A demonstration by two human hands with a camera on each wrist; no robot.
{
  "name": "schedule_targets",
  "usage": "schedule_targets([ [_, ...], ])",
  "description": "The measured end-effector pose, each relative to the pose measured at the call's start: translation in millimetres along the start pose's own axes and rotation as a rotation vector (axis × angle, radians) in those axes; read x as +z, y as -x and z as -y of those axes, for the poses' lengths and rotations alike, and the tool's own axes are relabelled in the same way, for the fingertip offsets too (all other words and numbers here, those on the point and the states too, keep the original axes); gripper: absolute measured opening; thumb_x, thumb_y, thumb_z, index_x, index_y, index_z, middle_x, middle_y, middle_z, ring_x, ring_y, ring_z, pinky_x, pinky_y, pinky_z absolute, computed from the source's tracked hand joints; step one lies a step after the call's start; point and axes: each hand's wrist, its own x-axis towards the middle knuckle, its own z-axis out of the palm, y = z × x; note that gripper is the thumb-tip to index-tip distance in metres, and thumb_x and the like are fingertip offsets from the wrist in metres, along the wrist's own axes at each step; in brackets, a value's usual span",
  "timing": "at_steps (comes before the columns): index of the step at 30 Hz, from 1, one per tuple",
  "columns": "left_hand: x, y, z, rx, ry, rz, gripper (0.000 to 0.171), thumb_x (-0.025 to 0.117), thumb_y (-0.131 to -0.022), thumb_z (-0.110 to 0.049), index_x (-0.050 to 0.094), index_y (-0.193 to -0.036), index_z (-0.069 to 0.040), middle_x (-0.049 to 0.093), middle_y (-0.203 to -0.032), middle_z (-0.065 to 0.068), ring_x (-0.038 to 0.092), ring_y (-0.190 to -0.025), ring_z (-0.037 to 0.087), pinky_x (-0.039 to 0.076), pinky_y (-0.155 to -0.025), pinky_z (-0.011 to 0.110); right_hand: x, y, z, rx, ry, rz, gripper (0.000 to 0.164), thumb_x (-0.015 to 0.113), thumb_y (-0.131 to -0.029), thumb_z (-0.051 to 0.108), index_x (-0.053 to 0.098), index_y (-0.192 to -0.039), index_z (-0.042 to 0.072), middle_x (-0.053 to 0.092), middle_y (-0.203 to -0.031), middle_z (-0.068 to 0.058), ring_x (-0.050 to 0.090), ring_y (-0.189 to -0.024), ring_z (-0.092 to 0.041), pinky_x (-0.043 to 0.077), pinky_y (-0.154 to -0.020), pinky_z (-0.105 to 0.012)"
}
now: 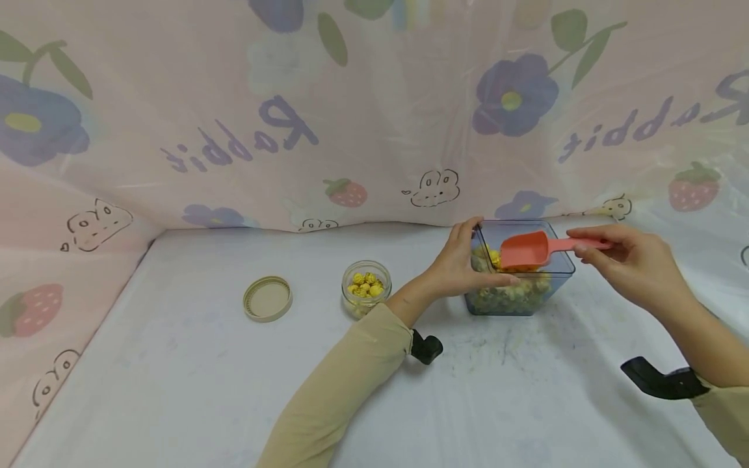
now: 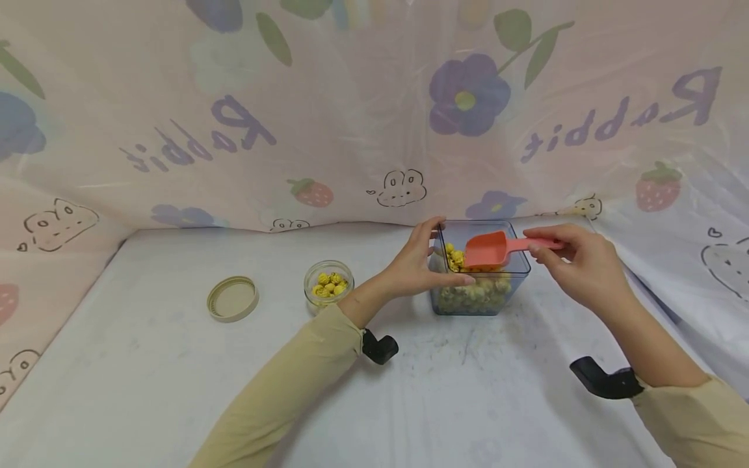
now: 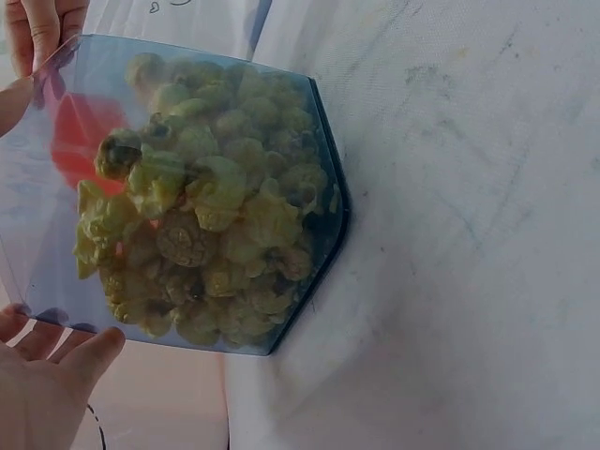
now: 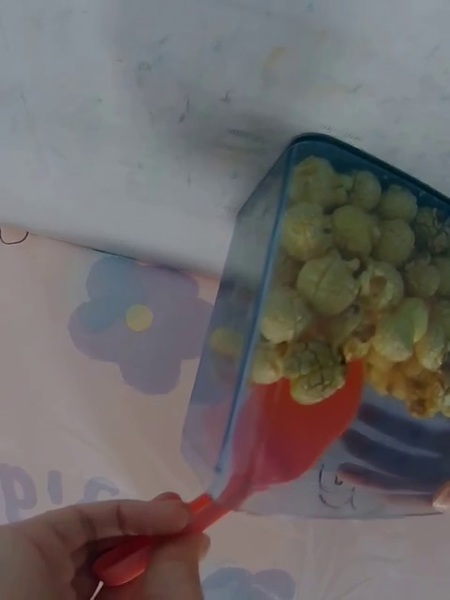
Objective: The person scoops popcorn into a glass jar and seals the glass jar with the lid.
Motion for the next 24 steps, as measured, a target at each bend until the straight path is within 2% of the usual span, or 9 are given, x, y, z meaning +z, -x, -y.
schedule_targets([
  [8,0.8,0.0,-0.1,-0.010,0.018,-0.009,0.106,0.082,-0.072,-0.043,0.015,-0.152,-0.021,0.026,-0.151,0.001,0.035,-0.136,0.017,0.038,-0.109,0.034,10.0,-6.0,-2.3,-0.049,-0.085,0.005,0.031,0.065,-0.091,0.013,0.063,-0.117,-0.004,0.055,-0.087,0.032,0.055,-0.068,0.012,0.043,-0.055,-0.010],
  [12,1.5,-0.5,0.0,-0.019,0.020,-0.004,0.106,0.082,-0.072,-0.044,0.015,-0.152,-0.023,0.025,-0.151,-0.001,0.035,-0.135,0.015,0.038,-0.108,0.035,12.2,-8.3,-4.4,-0.019,-0.128,0.064,0.031,0.064,-0.093,0.015,0.063,-0.119,-0.002,0.058,-0.089,0.029,0.057,-0.070,0.008,0.045,-0.057,-0.012],
  [16,1.3,-0.1,-0.6,-0.022,0.019,-0.008,0.106,0.082,-0.072,-0.044,0.015,-0.152,-0.024,0.025,-0.151,-0.001,0.035,-0.135,0.014,0.039,-0.108,0.035,16.5,-9.4,-4.0,-0.028,-0.177,0.108,0.029,0.064,-0.092,0.012,0.064,-0.119,0.001,0.060,-0.092,0.028,0.060,-0.073,0.007,0.046,-0.059,-0.011],
  [20,0.4,0.8,-1.3,-0.018,0.028,-0.011,0.106,0.082,-0.072,-0.043,0.016,-0.151,-0.023,0.026,-0.151,-0.001,0.037,-0.134,0.016,0.040,-0.107,0.035,22.5,-10.3,-0.3,-0.050,-0.220,0.098,0.027,0.065,-0.091,0.010,0.067,-0.117,0.004,0.062,-0.092,0.028,0.061,-0.074,0.008,0.046,-0.060,-0.010],
  [24,0.0,1.1,-1.5,-0.011,0.033,-0.009,0.105,0.082,-0.072,-0.042,0.017,-0.151,-0.022,0.026,-0.150,-0.001,0.037,-0.135,0.018,0.040,-0.107,0.034,22.4,-8.3,1.1,-0.013,-0.275,0.111,0.026,0.065,-0.092,0.010,0.067,-0.117,0.008,0.065,-0.090,0.027,0.062,-0.075,0.007,0.047,-0.064,-0.008],
])
